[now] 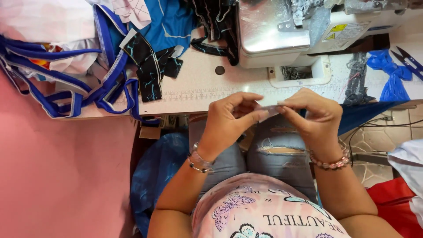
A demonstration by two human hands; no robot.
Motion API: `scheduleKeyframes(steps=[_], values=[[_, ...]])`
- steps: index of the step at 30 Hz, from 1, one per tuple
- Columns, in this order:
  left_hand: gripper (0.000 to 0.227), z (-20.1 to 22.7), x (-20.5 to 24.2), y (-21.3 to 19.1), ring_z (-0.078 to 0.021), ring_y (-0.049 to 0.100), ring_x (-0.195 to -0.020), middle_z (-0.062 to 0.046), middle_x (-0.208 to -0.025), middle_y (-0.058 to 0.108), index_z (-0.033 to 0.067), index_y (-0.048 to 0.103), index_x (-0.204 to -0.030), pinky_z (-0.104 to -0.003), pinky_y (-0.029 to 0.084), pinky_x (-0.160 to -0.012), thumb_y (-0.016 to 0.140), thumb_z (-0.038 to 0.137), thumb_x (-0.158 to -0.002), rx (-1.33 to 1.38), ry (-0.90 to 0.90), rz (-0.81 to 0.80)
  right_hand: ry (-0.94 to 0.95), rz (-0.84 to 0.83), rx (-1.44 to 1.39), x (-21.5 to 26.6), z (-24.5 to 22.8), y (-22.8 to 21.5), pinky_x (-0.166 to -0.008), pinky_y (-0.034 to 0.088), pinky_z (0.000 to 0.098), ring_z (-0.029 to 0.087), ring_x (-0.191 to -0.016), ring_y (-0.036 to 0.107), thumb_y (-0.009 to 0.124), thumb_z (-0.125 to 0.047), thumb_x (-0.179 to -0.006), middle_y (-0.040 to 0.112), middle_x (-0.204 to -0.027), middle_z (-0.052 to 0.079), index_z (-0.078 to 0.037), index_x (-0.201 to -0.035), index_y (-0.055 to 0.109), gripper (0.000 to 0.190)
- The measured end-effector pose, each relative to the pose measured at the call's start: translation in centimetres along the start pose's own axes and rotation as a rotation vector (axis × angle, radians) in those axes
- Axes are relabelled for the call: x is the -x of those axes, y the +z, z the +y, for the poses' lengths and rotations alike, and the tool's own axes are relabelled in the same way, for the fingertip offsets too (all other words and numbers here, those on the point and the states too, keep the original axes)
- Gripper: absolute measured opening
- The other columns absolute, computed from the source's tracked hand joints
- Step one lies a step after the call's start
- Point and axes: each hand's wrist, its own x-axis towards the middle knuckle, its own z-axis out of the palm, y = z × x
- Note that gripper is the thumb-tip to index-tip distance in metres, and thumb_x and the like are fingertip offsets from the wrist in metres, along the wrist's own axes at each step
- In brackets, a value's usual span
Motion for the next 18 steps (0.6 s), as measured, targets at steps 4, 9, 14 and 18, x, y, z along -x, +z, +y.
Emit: scheduleKeyframes(steps=[4,9,14,18], values=[[0.025,-0.2,-0.2,2.3,-0.0141,0.077,-0.079,-0.01,-0.09,0.079,0.0069,0.076,-0.108,-0.022,0.065,-0.069,0.083,0.012,-0.085,-0.032,0.085,0.362,-0.458,0.197,0.308,0.4,0.5,1.6,-0.066,0.053,0.0371,0.026,-0.071,0.065,0.088,0.01,-0.083,0.076,-0.089,0.018,0.003,-0.092,0.08,0.014],[0.035,-0.5,-0.4,3.2,-0.024,0.076,-0.092,-0.023,-0.106,0.076,0.0,0.062,-0.136,-0.036,0.066,-0.083,0.064,0.01,-0.103,0.337,0.125,0.282,-0.539,0.242,0.418,0.4,1.0,1.8,-0.067,0.057,0.0443,0.031,-0.075,0.065,0.089,0.005,-0.084,0.074,-0.097,0.022,0.007,-0.103,0.08,0.022],[0.061,0.7,-1.3,1.3,-0.0228,0.06,-0.116,-0.012,-0.132,0.051,0.019,0.054,-0.151,-0.041,0.058,-0.096,0.076,0.029,-0.095,-0.101,0.149,0.084,-0.257,0.13,0.017,0.0,0.9,1.1,-0.076,0.057,0.0432,0.034,-0.081,0.069,0.075,0.011,-0.091,0.072,-0.091,0.023,0.01,-0.097,0.073,0.007],[0.018,1.6,-3.8,0.7,-0.011,0.073,-0.095,0.001,-0.099,0.074,0.0238,0.079,-0.103,-0.021,0.059,-0.08,0.084,0.018,-0.087,-0.145,0.267,0.082,0.003,0.115,-0.006,0.3,2.9,-0.3,-0.082,0.056,0.0365,0.013,-0.083,0.063,0.07,0.002,-0.099,0.073,-0.091,0.015,0.006,-0.1,0.072,0.005]])
